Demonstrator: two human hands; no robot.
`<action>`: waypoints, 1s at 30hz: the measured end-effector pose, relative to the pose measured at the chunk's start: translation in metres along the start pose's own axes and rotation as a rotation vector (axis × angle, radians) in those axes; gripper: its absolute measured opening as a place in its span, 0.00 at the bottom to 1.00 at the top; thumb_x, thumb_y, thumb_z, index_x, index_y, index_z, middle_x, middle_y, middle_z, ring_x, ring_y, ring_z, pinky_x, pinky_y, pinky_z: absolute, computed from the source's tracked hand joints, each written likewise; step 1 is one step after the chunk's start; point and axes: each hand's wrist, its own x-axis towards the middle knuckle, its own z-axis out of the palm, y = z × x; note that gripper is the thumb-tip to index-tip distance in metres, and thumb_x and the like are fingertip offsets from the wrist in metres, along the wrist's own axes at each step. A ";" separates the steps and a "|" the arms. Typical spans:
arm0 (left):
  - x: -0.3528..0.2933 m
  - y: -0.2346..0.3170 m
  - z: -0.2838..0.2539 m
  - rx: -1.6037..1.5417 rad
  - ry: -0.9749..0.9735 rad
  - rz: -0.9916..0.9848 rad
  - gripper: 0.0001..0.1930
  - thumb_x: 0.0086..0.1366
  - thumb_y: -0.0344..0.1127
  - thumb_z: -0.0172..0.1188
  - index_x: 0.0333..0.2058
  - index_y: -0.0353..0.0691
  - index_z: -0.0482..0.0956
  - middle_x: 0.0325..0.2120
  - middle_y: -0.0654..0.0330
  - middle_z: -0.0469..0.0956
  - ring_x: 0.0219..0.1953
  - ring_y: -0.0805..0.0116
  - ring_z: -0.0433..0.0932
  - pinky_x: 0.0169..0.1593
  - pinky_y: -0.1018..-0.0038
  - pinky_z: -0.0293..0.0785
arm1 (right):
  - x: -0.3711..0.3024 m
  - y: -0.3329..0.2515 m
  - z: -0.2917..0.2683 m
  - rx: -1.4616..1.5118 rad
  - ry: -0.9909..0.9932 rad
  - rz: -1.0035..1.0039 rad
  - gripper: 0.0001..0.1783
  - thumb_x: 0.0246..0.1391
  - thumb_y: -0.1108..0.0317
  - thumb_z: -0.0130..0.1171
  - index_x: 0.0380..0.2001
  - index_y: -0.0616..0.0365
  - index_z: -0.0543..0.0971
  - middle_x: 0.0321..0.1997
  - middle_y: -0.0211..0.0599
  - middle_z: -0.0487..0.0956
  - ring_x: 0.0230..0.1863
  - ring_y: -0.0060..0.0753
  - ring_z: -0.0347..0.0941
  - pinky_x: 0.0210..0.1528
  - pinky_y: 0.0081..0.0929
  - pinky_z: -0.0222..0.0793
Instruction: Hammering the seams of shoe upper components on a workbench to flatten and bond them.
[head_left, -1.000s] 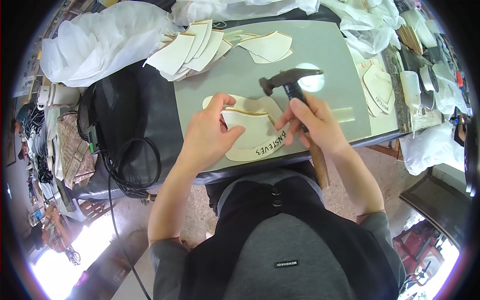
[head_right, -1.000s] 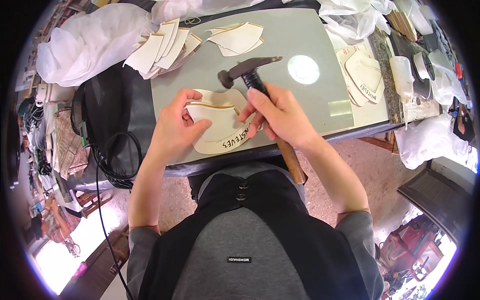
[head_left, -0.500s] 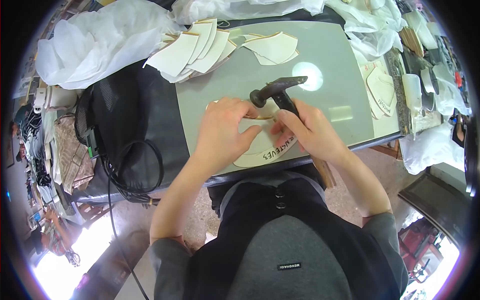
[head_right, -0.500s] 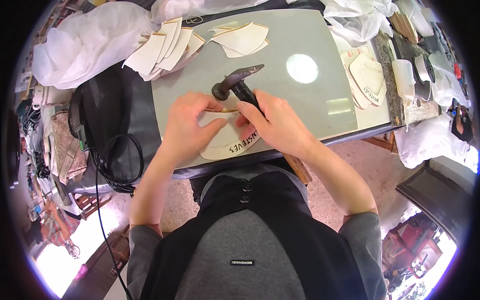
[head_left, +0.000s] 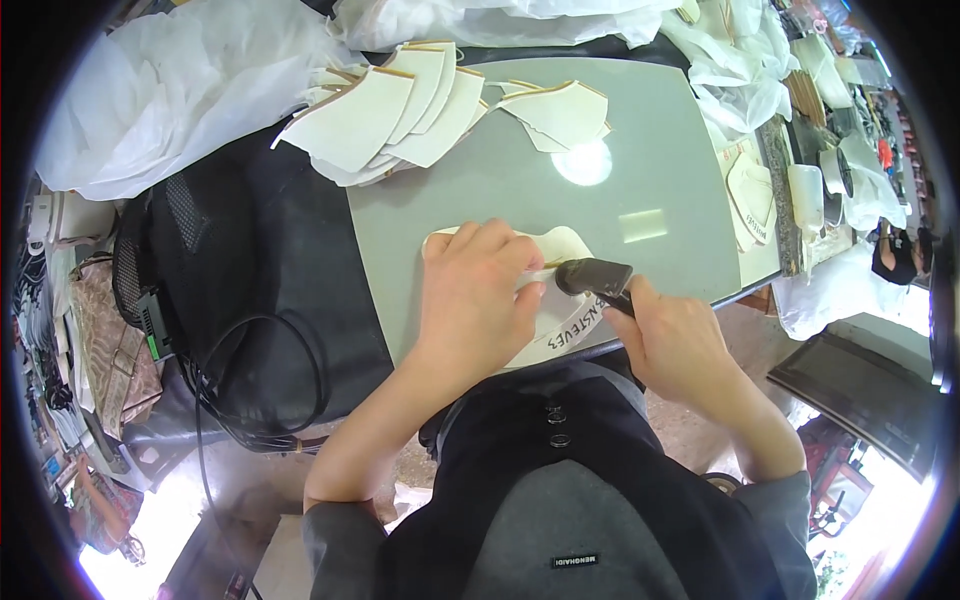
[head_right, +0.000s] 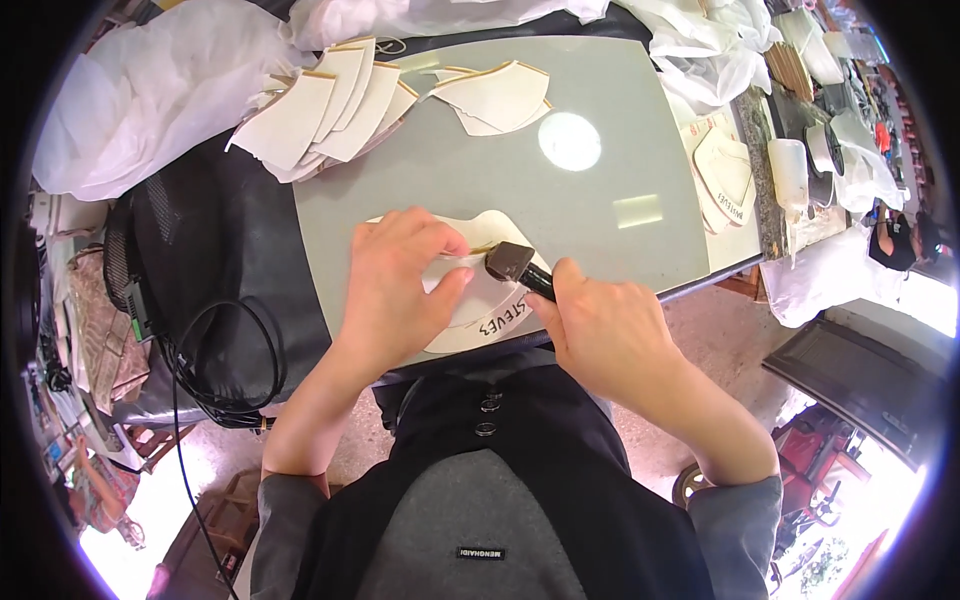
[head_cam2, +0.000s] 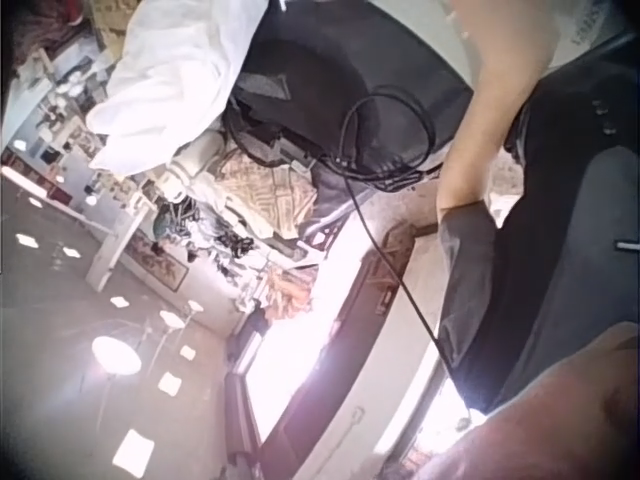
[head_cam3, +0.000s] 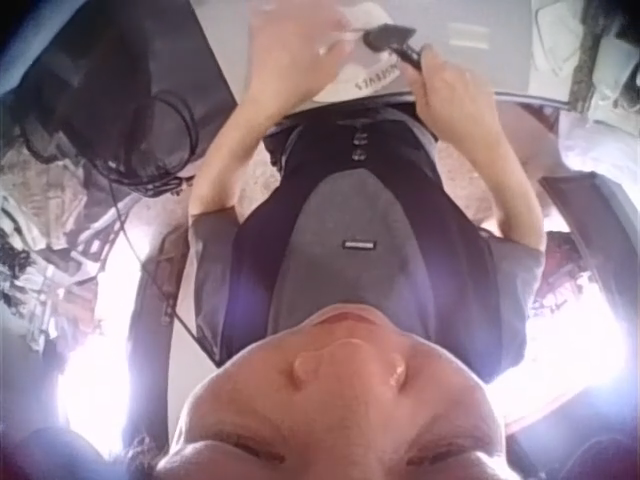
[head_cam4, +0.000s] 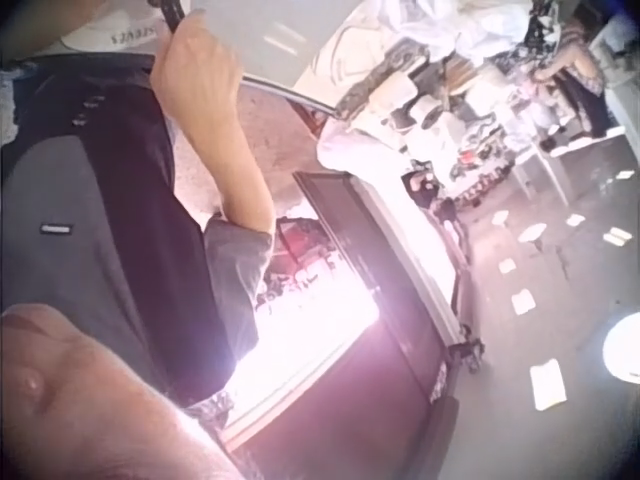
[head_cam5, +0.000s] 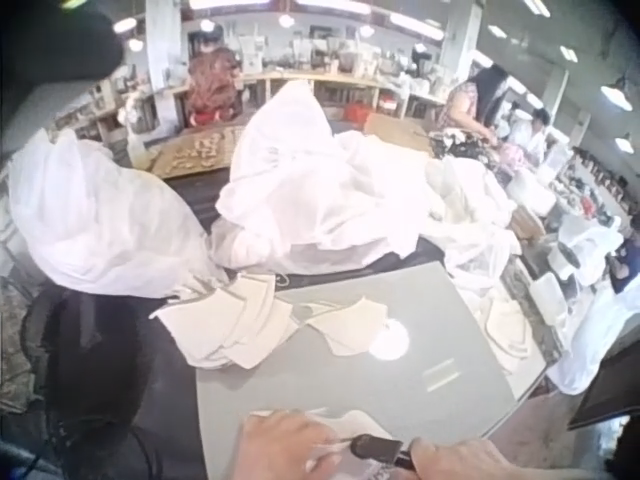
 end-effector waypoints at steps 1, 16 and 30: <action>-0.001 -0.002 0.000 -0.003 0.004 -0.001 0.10 0.51 0.30 0.67 0.34 0.43 0.80 0.28 0.64 0.78 0.37 0.61 0.75 0.49 0.64 0.62 | 0.001 -0.001 0.000 -0.011 0.028 -0.013 0.20 0.64 0.56 0.53 0.28 0.63 0.67 0.12 0.44 0.71 0.16 0.53 0.72 0.20 0.46 0.67; -0.007 -0.014 0.012 0.061 0.068 0.307 0.15 0.44 0.23 0.63 0.33 0.45 0.83 0.28 0.69 0.73 0.34 0.66 0.72 0.48 0.63 0.59 | -0.002 -0.002 -0.003 -0.032 0.047 0.061 0.20 0.64 0.57 0.53 0.28 0.64 0.67 0.11 0.45 0.71 0.15 0.54 0.71 0.19 0.45 0.66; -0.006 -0.012 0.012 0.143 0.096 0.356 0.13 0.46 0.24 0.66 0.34 0.44 0.83 0.28 0.67 0.74 0.35 0.66 0.73 0.47 0.64 0.59 | 0.003 0.005 -0.007 0.082 0.258 -0.054 0.19 0.63 0.57 0.54 0.28 0.62 0.66 0.14 0.44 0.72 0.16 0.52 0.72 0.19 0.43 0.66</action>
